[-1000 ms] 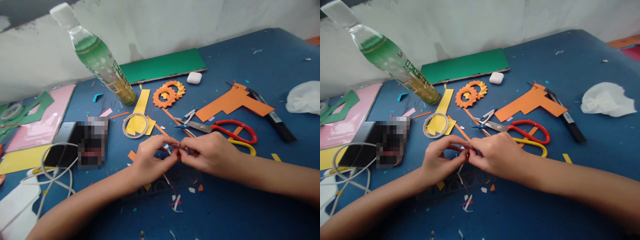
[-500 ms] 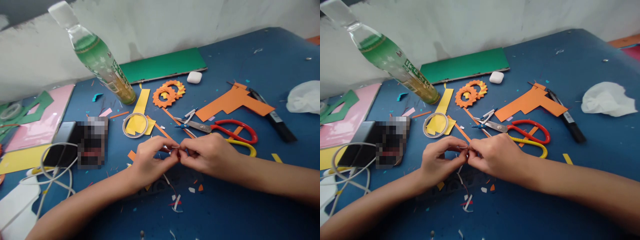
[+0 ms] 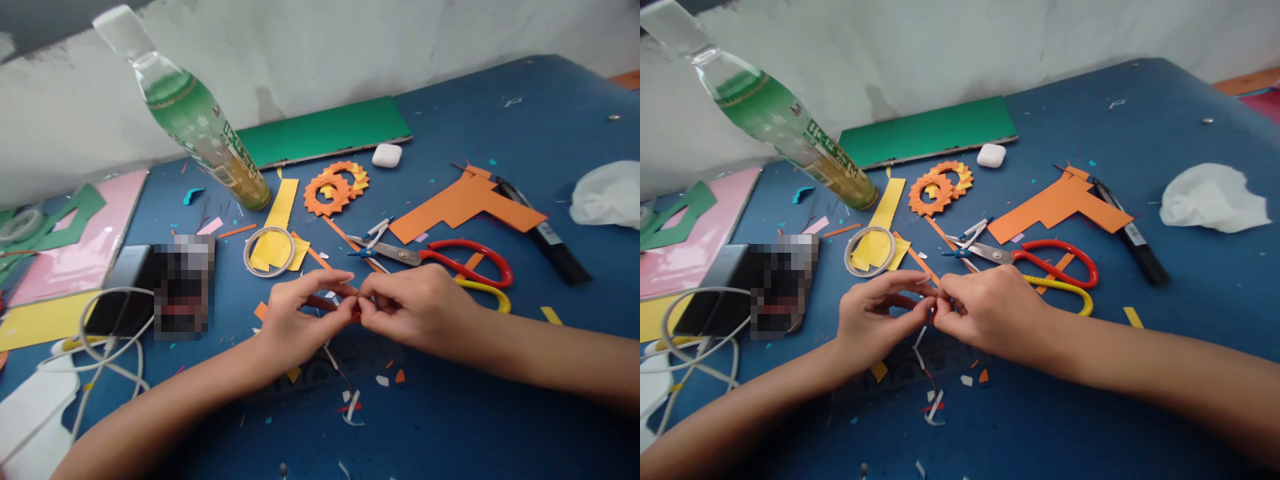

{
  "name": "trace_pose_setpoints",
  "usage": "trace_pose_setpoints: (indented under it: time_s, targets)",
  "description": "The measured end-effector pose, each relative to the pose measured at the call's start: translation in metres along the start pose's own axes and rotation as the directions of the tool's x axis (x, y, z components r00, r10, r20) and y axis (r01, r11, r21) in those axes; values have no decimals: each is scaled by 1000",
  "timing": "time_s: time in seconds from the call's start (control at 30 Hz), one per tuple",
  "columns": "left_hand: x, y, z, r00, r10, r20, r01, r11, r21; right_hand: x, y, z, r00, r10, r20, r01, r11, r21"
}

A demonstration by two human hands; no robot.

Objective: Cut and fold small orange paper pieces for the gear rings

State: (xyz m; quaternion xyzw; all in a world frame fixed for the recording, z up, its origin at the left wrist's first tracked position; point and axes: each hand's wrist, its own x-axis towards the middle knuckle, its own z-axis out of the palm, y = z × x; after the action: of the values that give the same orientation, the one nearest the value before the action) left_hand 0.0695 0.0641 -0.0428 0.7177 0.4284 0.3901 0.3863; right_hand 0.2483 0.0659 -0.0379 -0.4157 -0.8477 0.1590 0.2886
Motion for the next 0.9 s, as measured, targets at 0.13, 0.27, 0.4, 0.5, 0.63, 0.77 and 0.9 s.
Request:
trace_pose_setpoints:
  time_s: [0.13,0.27,0.4,0.5,0.63,0.77,0.9]
  targets:
    - [0,2,0,1000,-22,18,22,1000,-7,0,0,1,1000,-16,-4,16,1000,-1]
    - [-1,4,1,999,-42,5,42,999,16,-1,0,2,999,-36,-6,36,999,19]
    - [-2,5,3,998,-66,-23,66,998,7,-1,-1,4,999,-29,-14,29,1000,3]
    - [-2,5,5,996,-84,-28,83,997,-3,-2,-1,5,1000,-12,-16,12,1000,-18]
    - [-2,4,5,996,-84,-29,84,996,-2,-3,-1,6,999,-14,-32,12,999,-44]
    - [-3,3,5,996,-79,-38,79,997,2,-2,-2,6,999,-16,-36,15,999,-45]
    - [-4,3,6,997,-58,-49,58,998,5,-2,-2,5,999,-7,-32,6,999,-32]
